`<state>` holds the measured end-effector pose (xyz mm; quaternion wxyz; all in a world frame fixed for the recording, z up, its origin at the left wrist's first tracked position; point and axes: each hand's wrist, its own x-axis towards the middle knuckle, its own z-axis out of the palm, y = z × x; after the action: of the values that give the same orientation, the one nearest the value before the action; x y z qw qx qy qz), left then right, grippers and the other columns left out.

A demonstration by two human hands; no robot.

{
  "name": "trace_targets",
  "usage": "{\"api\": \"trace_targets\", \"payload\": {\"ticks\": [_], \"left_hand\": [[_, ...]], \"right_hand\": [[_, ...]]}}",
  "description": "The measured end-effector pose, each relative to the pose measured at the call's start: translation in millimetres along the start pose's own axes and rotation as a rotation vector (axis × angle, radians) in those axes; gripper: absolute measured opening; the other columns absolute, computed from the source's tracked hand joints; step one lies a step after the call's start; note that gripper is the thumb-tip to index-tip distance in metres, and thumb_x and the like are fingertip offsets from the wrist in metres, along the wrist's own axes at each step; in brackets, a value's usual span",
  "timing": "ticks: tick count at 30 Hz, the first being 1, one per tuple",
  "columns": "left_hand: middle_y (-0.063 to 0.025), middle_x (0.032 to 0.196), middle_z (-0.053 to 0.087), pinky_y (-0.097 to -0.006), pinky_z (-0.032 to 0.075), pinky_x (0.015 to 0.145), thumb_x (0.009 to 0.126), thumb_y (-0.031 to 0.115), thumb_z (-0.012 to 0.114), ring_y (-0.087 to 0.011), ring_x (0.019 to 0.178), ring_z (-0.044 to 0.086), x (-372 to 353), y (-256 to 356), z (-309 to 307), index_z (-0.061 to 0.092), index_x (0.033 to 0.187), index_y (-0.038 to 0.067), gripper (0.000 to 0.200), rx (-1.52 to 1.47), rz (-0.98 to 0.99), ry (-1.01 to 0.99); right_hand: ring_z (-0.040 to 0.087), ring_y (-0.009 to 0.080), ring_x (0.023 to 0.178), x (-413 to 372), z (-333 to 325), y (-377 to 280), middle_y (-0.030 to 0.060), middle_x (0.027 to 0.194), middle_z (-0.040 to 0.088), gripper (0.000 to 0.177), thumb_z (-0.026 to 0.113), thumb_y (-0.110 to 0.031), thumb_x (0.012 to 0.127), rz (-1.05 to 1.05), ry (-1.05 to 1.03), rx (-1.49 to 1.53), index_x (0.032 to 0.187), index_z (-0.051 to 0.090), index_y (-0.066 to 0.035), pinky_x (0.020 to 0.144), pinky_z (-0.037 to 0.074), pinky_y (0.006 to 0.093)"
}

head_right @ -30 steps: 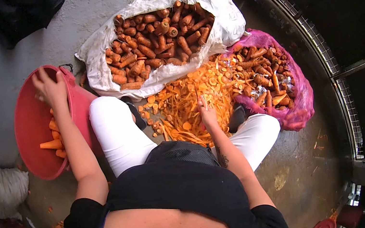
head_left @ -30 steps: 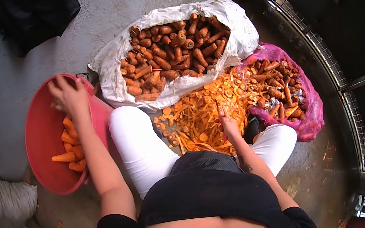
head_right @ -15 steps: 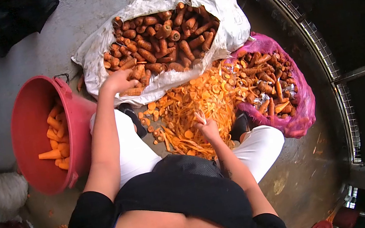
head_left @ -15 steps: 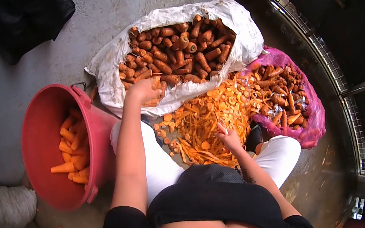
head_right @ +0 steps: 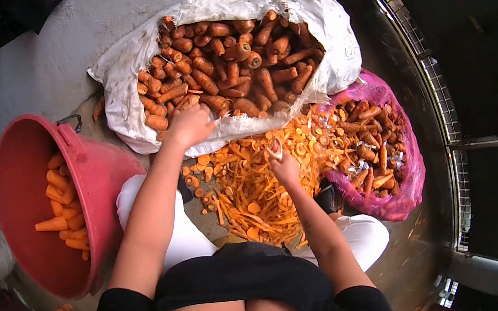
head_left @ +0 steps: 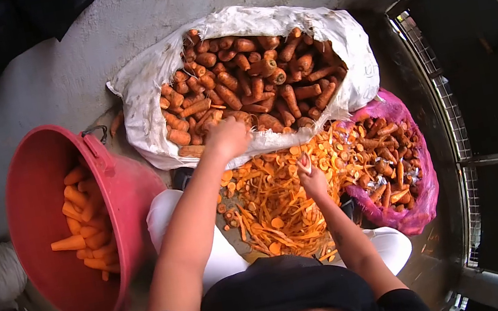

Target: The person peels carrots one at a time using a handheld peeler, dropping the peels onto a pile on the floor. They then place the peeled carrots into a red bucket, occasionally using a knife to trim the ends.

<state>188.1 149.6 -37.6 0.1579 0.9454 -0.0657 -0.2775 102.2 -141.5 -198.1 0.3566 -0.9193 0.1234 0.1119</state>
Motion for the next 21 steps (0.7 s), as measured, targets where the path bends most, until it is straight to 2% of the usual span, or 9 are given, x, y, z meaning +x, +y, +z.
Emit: {"api": "trace_targets", "payload": {"ticks": [1, 2, 6, 7, 9, 10, 13, 18, 21], "left_hand": [[-0.017, 0.121, 0.056, -0.0525, 0.039, 0.097, 0.093, 0.037, 0.049, -0.0311, 0.113, 0.054, -3, 5, 7, 0.062, 0.107, 0.002, 0.04, 0.061, 0.056, 0.033], [-0.0171, 0.11, 0.062, -0.0474, 0.045, 0.093, 0.091, 0.036, 0.051, -0.031, 0.102, 0.06, 1, 10, 7, 0.066, 0.098, 0.0, 0.04, -0.006, 0.022, -0.147], [-0.0194, 0.099, 0.066, -0.0402, 0.05, 0.085, 0.084, 0.025, 0.057, -0.0319, 0.092, 0.064, -5, 37, 30, 0.067, 0.094, -0.003, 0.031, -0.103, 0.13, -0.322], [-0.0199, 0.097, 0.066, -0.0409, 0.051, 0.082, 0.083, 0.024, 0.057, -0.0323, 0.091, 0.064, -1, 43, 35, 0.068, 0.092, -0.003, 0.031, -0.059, 0.201, -0.399], [-0.0196, 0.095, 0.067, -0.0409, 0.051, 0.081, 0.083, 0.023, 0.057, -0.032, 0.091, 0.064, -5, 47, 39, 0.068, 0.091, -0.003, 0.029, -0.1, 0.251, -0.44], [-0.0193, 0.093, 0.067, -0.0408, 0.051, 0.08, 0.083, 0.022, 0.057, -0.0316, 0.09, 0.064, -6, 48, 38, 0.068, 0.09, -0.003, 0.028, -0.112, 0.239, -0.472], [-0.0182, 0.097, 0.066, -0.0409, 0.052, 0.078, 0.083, 0.02, 0.056, -0.0309, 0.09, 0.064, 1, 41, 50, 0.068, 0.091, -0.001, 0.026, -0.075, 0.232, -0.43], [-0.0162, 0.105, 0.061, -0.043, 0.053, 0.073, 0.084, 0.02, 0.054, -0.0284, 0.092, 0.063, -2, 32, 55, 0.068, 0.094, 0.001, 0.025, -0.008, 0.213, -0.355], [-0.0159, 0.105, 0.06, -0.0423, 0.053, 0.073, 0.085, 0.021, 0.054, -0.0277, 0.092, 0.063, -7, 28, 54, 0.066, 0.095, 0.0, 0.026, -0.04, 0.244, -0.383]], "right_hand": [[0.058, 0.0165, 0.051, 16, 2, -4, 0.0083, 0.058, 0.059, 0.024, 0.056, -0.02, 0.085, 0.011, 0.01, 0.033, 0.078, 0.06, 0.002, 0.049, 0.043, 0.0313], [0.057, 0.0162, 0.051, 34, 5, -8, 0.0079, 0.058, 0.059, 0.023, 0.055, -0.018, 0.084, 0.022, 0.022, 0.067, 0.077, 0.06, 0.003, 0.049, 0.043, 0.0306], [0.051, 0.0144, 0.046, 85, 21, -47, 0.0058, 0.059, 0.054, 0.015, 0.06, -0.012, 0.081, 0.218, 0.05, 0.819, 0.083, 0.058, 0.002, 0.046, 0.042, 0.0293], [0.05, 0.0139, 0.046, 96, 28, -55, 0.0048, 0.058, 0.053, 0.015, 0.063, -0.013, 0.08, 0.216, 0.035, 0.805, 0.083, 0.059, 0.001, 0.046, 0.041, 0.0289], [0.055, 0.0169, 0.052, 124, 50, -58, 0.0038, 0.064, 0.058, 0.024, 0.071, -0.015, 0.076, 0.142, -0.026, 0.758, 0.089, 0.061, 0.003, 0.052, 0.045, 0.0317], [0.06, 0.0209, 0.062, 130, 64, -64, 0.0064, 0.068, 0.063, 0.031, 0.069, -0.016, 0.076, -0.153, 0.145, 0.505, 0.1, 0.062, 0.004, 0.061, 0.049, 0.0348], [0.062, 0.0346, 0.087, 144, 68, -96, 0.0189, 0.1, 0.063, 0.029, 0.063, -0.027, 0.081, -0.117, -0.052, -0.176, 0.104, 0.064, -0.009, 0.072, 0.049, 0.041], [0.06, 0.035, 0.086, 186, 96, -101, 0.0127, 0.094, 0.061, 0.021, 0.062, -0.026, 0.08, -0.324, 0.173, -0.289, 0.095, 0.063, -0.01, 0.072, 0.049, 0.0444], [0.061, 0.0352, 0.084, 197, 105, -102, 0.0118, 0.098, 0.06, 0.023, 0.06, -0.03, 0.082, -0.504, -0.131, -0.441, 0.098, 0.062, -0.013, 0.069, 0.049, 0.0451]]}}
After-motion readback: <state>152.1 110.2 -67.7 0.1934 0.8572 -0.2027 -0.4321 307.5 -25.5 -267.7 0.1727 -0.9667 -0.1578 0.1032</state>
